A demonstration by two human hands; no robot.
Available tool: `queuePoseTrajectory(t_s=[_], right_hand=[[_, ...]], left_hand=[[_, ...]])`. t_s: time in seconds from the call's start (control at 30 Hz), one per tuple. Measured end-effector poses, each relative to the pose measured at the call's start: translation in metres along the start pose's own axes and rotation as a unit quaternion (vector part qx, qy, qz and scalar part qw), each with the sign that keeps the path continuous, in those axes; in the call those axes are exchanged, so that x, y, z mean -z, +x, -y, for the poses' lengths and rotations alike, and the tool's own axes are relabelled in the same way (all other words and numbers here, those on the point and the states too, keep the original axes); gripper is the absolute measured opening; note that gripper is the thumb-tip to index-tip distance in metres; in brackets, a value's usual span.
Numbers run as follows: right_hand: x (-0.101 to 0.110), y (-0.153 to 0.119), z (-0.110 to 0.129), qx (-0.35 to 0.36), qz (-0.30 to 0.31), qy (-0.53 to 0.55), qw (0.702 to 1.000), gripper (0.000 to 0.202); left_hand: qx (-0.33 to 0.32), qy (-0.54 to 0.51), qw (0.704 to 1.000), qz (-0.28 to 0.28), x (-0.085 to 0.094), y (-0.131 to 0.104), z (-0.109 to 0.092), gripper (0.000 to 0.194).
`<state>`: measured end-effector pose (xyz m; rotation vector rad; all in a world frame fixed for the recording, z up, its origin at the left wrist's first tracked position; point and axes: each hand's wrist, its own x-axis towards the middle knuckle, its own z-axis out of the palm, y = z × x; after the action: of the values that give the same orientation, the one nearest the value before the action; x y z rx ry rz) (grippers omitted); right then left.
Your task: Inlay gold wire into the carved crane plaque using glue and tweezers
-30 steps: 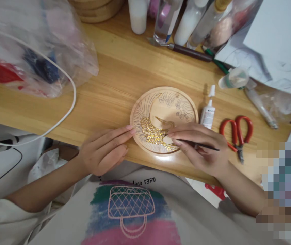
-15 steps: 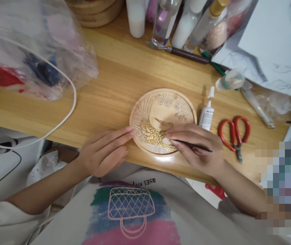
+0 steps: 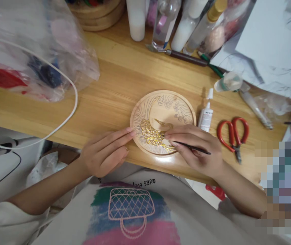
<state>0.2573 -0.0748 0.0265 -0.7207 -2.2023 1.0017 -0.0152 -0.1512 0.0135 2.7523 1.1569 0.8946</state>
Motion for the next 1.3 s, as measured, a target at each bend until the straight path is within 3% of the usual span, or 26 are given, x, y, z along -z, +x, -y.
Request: queuePoseTrajectory(t_s=[1.3], right_hand=[[-0.0002, 0.0022, 0.0014, -0.01, -0.011, 0.008, 1.0, 0.027]], left_hand=[[0.009, 0.006, 1.0, 0.006, 0.001, 0.0001, -0.0014, 0.013]])
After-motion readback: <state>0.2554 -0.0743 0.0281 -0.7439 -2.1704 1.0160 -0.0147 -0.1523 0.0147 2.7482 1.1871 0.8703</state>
